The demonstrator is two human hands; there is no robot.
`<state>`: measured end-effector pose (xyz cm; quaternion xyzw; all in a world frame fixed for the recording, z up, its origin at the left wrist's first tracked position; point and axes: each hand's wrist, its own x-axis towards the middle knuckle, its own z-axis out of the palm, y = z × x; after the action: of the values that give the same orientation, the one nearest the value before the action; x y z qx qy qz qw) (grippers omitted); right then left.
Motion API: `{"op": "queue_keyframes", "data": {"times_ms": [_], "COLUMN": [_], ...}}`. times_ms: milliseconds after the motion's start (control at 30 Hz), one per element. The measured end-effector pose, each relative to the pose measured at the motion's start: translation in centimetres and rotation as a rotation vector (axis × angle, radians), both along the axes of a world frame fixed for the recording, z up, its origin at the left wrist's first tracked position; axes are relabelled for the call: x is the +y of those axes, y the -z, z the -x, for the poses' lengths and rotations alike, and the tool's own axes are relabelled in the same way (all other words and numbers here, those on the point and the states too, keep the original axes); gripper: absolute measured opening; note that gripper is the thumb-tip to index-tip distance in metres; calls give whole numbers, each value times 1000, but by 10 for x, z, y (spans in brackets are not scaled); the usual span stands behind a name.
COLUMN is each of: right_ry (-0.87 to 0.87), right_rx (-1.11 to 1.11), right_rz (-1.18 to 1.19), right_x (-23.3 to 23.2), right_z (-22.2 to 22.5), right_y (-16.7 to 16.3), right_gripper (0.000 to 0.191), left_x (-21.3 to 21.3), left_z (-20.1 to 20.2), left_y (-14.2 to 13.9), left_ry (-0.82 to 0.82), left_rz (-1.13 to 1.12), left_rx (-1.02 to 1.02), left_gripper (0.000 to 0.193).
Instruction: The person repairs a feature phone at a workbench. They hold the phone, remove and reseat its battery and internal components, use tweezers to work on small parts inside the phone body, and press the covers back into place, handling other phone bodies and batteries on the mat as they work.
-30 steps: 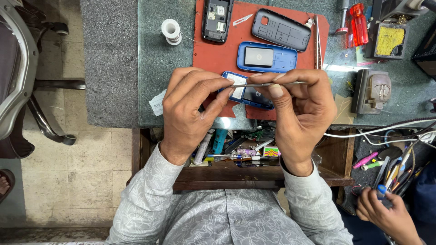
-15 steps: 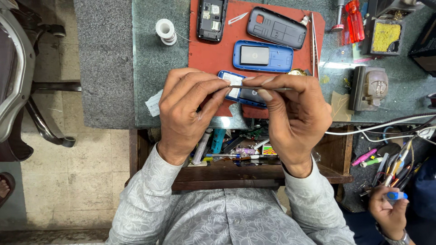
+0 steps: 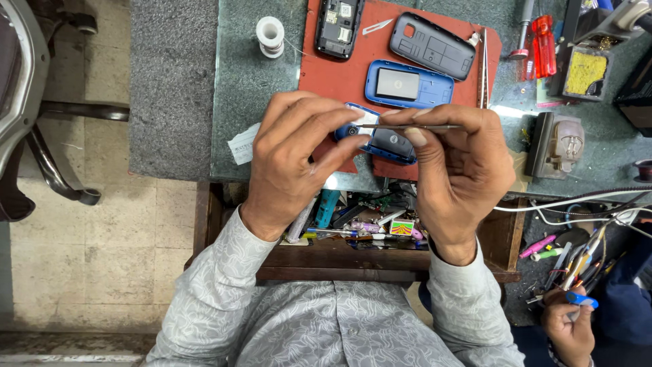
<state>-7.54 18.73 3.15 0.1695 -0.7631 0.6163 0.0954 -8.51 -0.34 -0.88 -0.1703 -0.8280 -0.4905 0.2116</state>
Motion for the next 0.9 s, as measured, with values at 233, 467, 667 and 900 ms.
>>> {"op": "queue_keyframes", "data": {"times_ms": [233,467,667,900], "right_ry": [-10,-52,-44,-63], "right_rx": [120,248,242,269], "right_rz": [-213,-430,-481,-486], "right_x": [-12,-19,-20,-22], "right_z": [4,7,7,9], "right_y": [-9,-5,-3,-1], "right_gripper": [25,28,27,27], "left_x": [-4,-6,-6,-5], "left_z": [0,-2,0,-1], "left_y": [1,5,7,9], "left_ry": [75,93,89,82], "left_rz": [120,73,90,102], "left_rx": [-44,-95,-78,-70], "left_gripper": [71,74,75,77]}}
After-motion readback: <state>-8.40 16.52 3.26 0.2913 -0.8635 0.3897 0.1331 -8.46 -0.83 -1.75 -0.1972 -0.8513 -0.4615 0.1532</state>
